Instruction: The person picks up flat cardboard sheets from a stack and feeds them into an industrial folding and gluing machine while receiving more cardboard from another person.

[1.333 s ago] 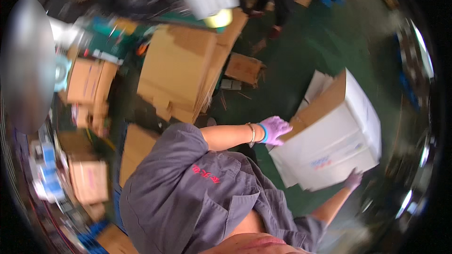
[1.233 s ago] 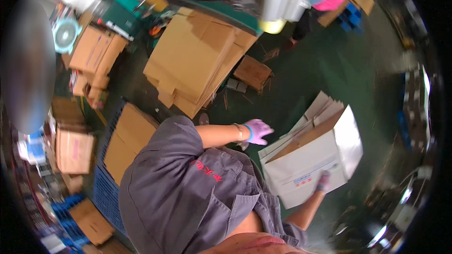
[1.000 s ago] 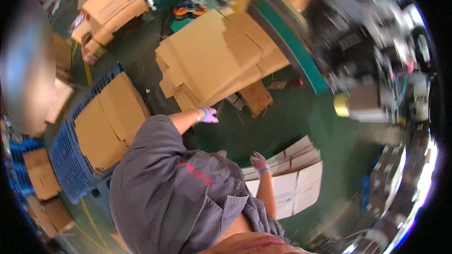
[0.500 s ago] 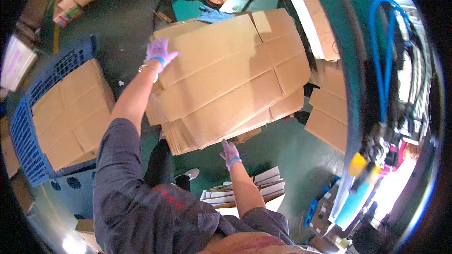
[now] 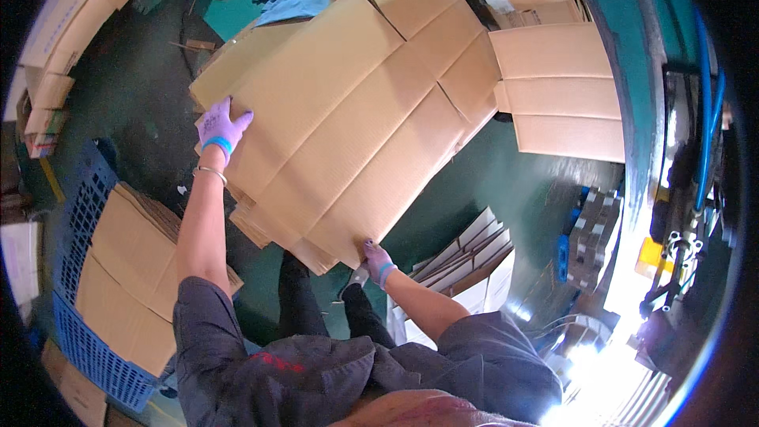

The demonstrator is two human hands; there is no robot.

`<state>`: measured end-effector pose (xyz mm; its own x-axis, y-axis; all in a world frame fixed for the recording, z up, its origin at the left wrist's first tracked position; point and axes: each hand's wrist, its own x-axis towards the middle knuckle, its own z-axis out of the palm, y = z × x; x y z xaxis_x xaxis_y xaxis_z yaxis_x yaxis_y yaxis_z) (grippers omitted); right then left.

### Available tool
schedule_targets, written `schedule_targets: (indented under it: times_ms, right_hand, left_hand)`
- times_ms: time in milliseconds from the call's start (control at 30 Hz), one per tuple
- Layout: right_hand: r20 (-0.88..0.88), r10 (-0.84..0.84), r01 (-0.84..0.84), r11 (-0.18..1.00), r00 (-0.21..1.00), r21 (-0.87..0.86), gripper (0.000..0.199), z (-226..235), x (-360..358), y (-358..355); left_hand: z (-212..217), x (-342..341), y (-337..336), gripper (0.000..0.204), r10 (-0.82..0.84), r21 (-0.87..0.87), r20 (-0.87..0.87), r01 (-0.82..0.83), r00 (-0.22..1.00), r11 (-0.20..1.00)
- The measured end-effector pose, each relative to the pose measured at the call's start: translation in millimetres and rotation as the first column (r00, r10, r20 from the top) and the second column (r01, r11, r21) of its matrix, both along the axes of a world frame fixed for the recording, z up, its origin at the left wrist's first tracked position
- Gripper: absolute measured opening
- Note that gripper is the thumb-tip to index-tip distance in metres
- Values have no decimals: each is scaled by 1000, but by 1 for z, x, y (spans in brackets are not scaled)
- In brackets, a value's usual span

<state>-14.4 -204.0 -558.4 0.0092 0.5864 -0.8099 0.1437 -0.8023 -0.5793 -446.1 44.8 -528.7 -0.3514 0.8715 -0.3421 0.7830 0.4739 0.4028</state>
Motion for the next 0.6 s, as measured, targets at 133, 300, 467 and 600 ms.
schedule_targets:
  times_ms: [133,300,467,600]
  right_hand:
    - [3,-366,343,869,931,-356,30,12,-21,-14]
    - [115,-502,501,762,857,-410,32,-6,-17,-55]
    - [64,-415,418,882,908,-215,25,12,4,-8]
    - [320,-265,257,964,910,68,51,11,32,44]
  left_hand:
    - [12,1,1,71,-72,9,-39,73,997,997]
    - [-2,26,-14,69,-191,45,-98,197,977,979]
    - [34,77,-32,70,-326,236,-520,500,789,833]
    - [46,113,-116,78,-121,413,-270,228,955,882]
